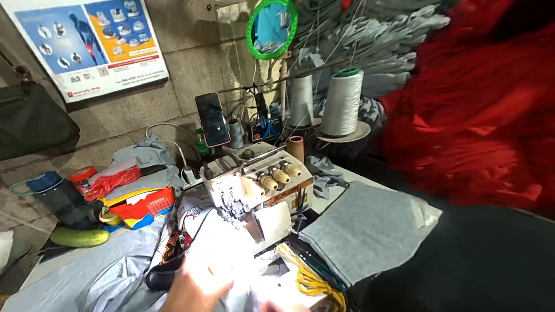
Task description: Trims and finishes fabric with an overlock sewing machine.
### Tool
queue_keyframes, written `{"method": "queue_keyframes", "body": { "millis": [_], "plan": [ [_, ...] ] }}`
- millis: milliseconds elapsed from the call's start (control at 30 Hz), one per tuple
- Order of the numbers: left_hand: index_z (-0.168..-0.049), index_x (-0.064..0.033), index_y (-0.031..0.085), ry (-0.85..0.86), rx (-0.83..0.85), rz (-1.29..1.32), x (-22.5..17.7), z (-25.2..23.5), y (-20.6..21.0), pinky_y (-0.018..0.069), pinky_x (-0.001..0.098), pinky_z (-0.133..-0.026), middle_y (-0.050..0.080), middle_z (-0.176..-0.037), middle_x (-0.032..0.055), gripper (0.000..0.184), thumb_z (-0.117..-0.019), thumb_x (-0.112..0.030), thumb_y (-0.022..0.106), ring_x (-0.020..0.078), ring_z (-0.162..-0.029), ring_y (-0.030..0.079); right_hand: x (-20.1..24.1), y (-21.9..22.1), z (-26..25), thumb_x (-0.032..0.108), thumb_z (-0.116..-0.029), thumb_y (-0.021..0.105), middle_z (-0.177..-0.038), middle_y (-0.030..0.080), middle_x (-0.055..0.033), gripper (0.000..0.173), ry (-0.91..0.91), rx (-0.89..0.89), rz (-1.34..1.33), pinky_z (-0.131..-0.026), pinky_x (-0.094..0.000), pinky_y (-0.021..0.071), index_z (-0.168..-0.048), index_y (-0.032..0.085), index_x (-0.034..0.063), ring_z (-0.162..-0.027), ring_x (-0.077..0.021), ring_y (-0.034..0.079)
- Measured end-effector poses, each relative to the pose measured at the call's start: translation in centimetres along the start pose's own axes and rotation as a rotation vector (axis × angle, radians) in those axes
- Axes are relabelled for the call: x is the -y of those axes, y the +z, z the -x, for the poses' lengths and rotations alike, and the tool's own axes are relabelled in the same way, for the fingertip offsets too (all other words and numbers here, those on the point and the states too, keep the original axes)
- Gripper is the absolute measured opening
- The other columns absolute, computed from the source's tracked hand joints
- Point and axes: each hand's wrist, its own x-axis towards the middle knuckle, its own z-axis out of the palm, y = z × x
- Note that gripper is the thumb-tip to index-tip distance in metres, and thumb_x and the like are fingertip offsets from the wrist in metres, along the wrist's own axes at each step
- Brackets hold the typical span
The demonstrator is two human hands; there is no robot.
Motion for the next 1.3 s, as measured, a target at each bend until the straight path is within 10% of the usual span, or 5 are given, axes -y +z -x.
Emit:
{"method": "queue_keyframes", "body": {
  "millis": [167, 300, 533, 933, 1300],
  "plan": [
    [-0.100, -0.0087, 0.069, -0.119, -0.372, 0.519, 2.3, -2.4, -0.4, 0.0527, 0.0139, -0.085, 0.070, -0.093, -0.0129, 0.013, -0.0971, -0.017, 0.060, -0.0114, -0.092, 0.062, -2.5, 1.1, -2.4, 0.009, -0.0948, 0.065, -0.089, 0.066, -0.0043, 0.021, 0.212, -0.067, -0.520, -0.072, -0.0237, 0.0536, -0.110, 0.064, -0.0058, -0.075, -0.0046, 0.063],
    [-0.082, 0.0170, 0.063, -0.075, -0.156, 0.327, 0.3, -0.9, 0.1, 0.0502, 0.0234, -0.080, 0.066, -0.078, 0.0227, 0.018, -0.0888, 0.001, 0.058, 0.0128, -0.080, 0.064, -2.7, 0.2, -2.2, 0.005, -0.0969, 0.058, -0.074, 0.060, 0.0090, 0.010, 0.228, -0.020, -0.686, -0.062, -0.0167, 0.0463, -0.089, 0.064, 0.0032, -0.065, 0.0052, 0.054],
    [-0.090, 0.0069, 0.060, -0.069, -0.195, 0.561, -0.8, -0.1, 1.7, 0.0466, 0.0117, -0.084, 0.065, -0.082, 0.0059, 0.018, -0.0993, -0.008, 0.056, -0.0081, -0.086, 0.059, -3.4, -1.4, -1.4, 0.003, -0.0972, 0.057, -0.076, 0.060, 0.0141, 0.010, 0.222, 0.014, -0.817, -0.066, -0.0176, 0.0488, -0.093, 0.062, 0.0103, -0.068, 0.0055, 0.057],
    [-0.080, 0.0071, 0.062, -0.100, -0.359, 0.425, -1.2, -1.7, 4.0, 0.0495, 0.0130, -0.077, 0.065, -0.072, 0.0083, 0.021, -0.0959, -0.003, 0.056, -0.0034, -0.077, 0.062, -3.8, -2.1, -5.5, 0.007, -0.0954, 0.059, -0.066, 0.046, 0.0129, 0.007, 0.111, -0.013, -0.636, -0.055, -0.0134, 0.0359, -0.089, 0.060, 0.0095, -0.057, 0.0062, 0.042],
    [-0.082, -0.0001, 0.075, -0.036, -0.349, 0.059, -1.4, -1.4, 6.2, 0.0510, 0.0219, -0.081, 0.073, -0.079, 0.0143, 0.021, -0.0946, -0.014, 0.066, 0.0148, -0.083, 0.068, -2.0, -2.3, -4.0, 0.005, -0.0946, 0.060, -0.077, 0.065, -0.0082, 0.014, 0.101, -0.100, -0.394, -0.066, -0.0218, 0.0483, -0.092, 0.069, -0.0060, -0.069, -0.0048, 0.058]
  ]
}}
